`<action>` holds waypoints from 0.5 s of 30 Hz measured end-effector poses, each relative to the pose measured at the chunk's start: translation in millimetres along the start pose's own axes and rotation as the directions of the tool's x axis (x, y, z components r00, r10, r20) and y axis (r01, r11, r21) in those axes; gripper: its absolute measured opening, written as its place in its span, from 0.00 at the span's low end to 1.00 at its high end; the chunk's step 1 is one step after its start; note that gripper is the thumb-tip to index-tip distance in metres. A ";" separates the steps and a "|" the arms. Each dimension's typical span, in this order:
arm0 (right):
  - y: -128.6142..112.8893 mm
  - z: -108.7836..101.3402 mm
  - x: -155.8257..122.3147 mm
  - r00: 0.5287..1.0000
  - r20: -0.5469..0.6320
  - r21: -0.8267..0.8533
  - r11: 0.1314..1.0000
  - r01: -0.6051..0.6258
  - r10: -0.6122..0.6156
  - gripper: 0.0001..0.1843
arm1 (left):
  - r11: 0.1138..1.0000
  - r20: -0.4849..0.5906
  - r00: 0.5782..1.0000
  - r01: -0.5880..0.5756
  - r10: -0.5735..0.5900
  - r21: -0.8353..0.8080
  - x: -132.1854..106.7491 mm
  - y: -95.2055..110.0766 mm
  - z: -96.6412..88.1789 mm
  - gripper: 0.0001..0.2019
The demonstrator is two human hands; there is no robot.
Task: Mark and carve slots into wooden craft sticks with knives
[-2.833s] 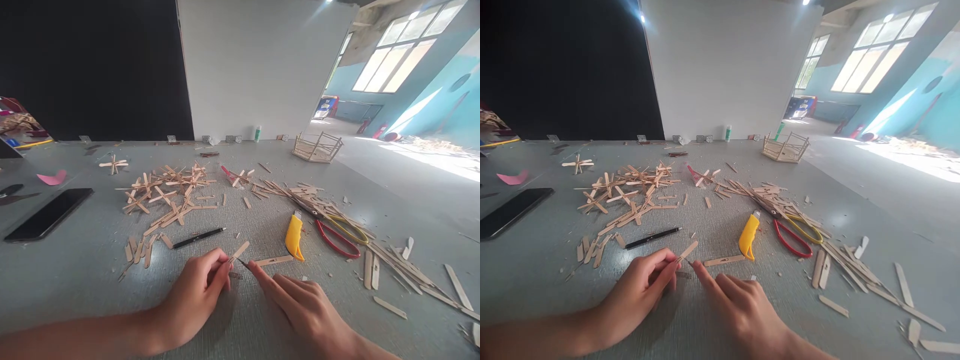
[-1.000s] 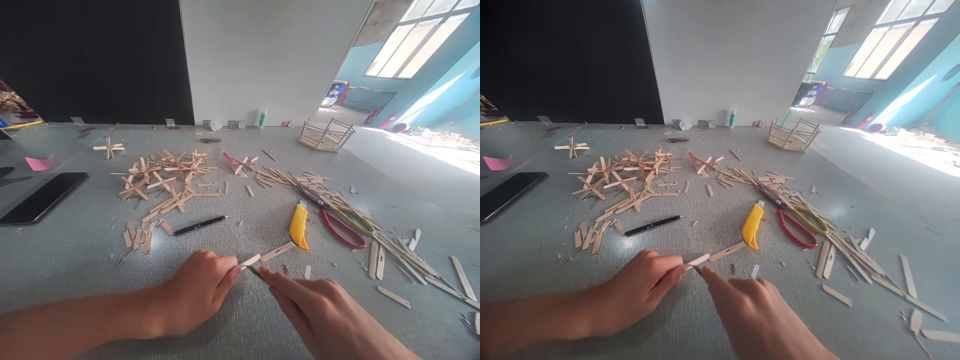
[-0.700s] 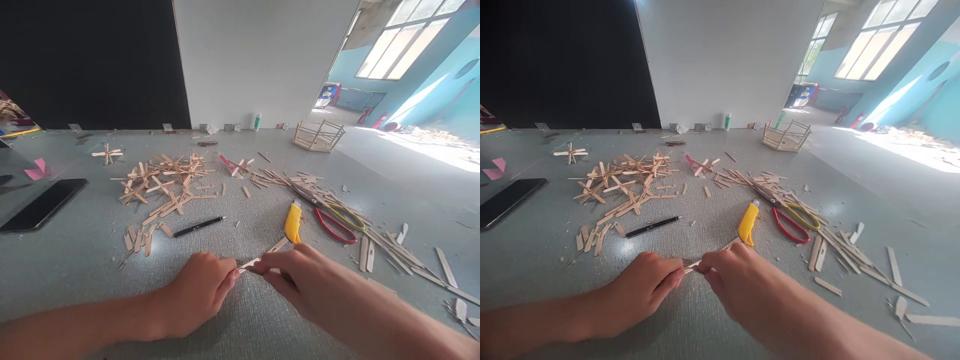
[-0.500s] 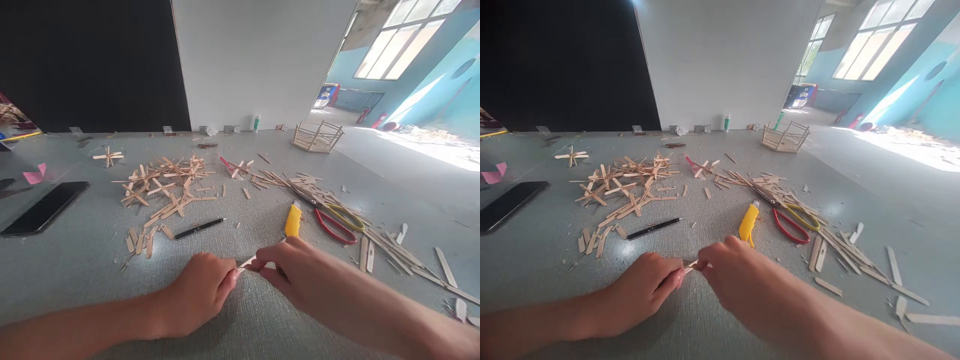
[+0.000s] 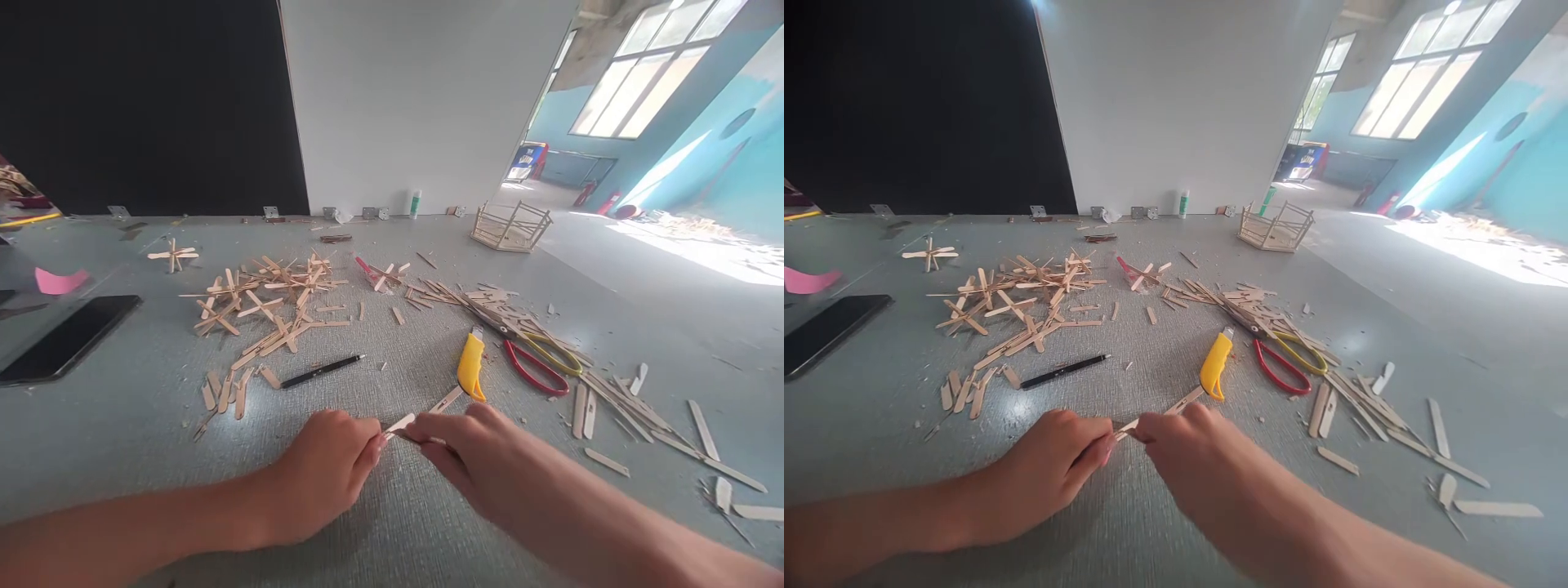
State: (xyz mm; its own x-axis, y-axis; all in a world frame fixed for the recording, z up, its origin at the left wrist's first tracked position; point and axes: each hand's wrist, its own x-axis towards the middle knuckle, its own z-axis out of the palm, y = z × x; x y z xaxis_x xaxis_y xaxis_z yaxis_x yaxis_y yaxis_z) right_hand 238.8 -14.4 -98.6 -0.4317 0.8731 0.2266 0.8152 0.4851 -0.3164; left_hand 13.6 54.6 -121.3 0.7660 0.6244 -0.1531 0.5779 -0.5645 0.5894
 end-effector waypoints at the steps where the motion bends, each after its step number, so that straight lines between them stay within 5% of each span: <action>1: 0.9 -9.6 8.3 0.999 0.034 0.005 1.000 0.029 -0.030 0.15 | 1.000 0.001 1.000 -0.002 0.002 -0.001 0.1 0.1 -0.5 0.16; 5: 4.7 -27.6 25.6 0.987 0.132 0.046 0.995 0.088 -0.094 0.16 | 1.000 -0.007 1.000 0.005 -0.005 -0.018 -0.9 -0.3 0.7 0.17; 10: 4.2 -9.0 14.1 0.987 0.142 0.033 0.997 0.073 -0.077 0.15 | 0.996 -0.093 0.994 0.050 -0.057 -0.079 -1.2 -6.1 7.5 0.18; 15: -2.6 3.5 8.6 0.972 0.235 -0.081 0.996 0.032 -0.012 0.34 | 0.985 -0.139 0.986 0.069 -0.091 -0.159 3.8 -15.6 10.9 0.21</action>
State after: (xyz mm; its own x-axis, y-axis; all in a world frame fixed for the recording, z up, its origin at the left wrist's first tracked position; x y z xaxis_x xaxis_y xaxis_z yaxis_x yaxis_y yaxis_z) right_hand 231.6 -8.0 -99.1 -0.5206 0.8538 0.0072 0.8293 0.5076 -0.2336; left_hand 10.6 59.9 -139.7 0.6633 0.7424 -0.0943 0.5769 -0.4270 0.6963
